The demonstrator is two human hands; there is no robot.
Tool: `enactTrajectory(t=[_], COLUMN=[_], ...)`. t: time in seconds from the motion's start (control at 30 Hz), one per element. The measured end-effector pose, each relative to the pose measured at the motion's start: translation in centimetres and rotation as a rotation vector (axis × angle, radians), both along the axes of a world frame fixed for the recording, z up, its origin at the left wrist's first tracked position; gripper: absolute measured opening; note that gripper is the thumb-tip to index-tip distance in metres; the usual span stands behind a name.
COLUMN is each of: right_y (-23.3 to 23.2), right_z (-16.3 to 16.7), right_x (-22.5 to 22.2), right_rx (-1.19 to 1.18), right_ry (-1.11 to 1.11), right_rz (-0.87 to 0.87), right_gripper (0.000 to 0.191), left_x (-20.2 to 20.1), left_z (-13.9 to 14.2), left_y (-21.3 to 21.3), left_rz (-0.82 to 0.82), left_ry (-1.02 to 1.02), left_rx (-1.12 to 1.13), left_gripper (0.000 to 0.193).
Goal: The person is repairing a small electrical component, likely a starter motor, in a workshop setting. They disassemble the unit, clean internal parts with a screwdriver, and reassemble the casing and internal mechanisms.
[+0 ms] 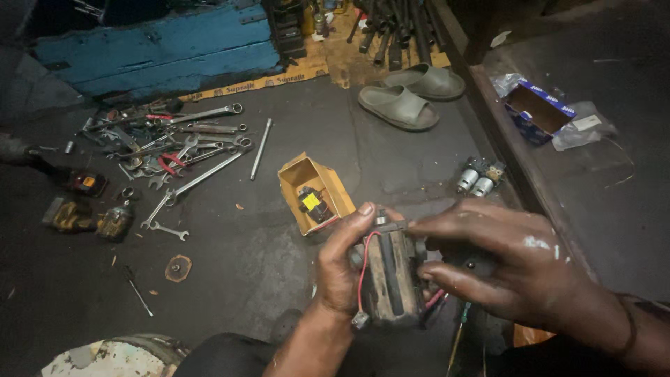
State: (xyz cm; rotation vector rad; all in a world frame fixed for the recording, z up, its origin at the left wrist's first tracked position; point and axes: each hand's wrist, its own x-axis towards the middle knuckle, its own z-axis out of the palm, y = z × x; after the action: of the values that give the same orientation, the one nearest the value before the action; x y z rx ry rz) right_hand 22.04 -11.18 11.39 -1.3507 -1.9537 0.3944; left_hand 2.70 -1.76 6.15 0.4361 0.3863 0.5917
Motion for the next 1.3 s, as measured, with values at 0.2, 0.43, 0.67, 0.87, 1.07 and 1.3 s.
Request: enactTrajectory(t=[0.2,0.43,0.67,0.87,1.07,1.3], right_y=[0.1,0.2,0.3,0.2,0.0,0.0], right_z=[0.1,-0.2,-0.5,-0.5,-0.4,-0.3], right_x=[-0.2,-0.5,-0.8,-0.8,-0.7,-0.6], right_rx=[-0.142,-0.13,-0.084,-0.096,-0.068,-0.119], right_ry=[0.13,0.186,0.214,0.242,0.255,0.38], right_rz=[0.005,-0.011,-0.111,-0.15,-0.165,-0.148], right_gripper=[0.039,0.045,0.038,0.031,0.031,0.032], left_x=[-0.1,-0.2,-0.4,-0.3,-0.5,-0.8], left_z=[0.0,0.1,0.8,1.1,0.5,1.2], left_y=[-0.2,-0.1,-0.5,-0.6,-0.2,0.2], left_rz=[0.044,0.19,0.043,0.051,0.052,0.028], left_ry=[0.082,0.225,0.188,0.226,-0.022,-0.021], left_rx=[0.086,0.236,0.251,0.257,0.21,0.211], left_gripper=[0.043,0.047,0.076,0.082,0.086,0.092])
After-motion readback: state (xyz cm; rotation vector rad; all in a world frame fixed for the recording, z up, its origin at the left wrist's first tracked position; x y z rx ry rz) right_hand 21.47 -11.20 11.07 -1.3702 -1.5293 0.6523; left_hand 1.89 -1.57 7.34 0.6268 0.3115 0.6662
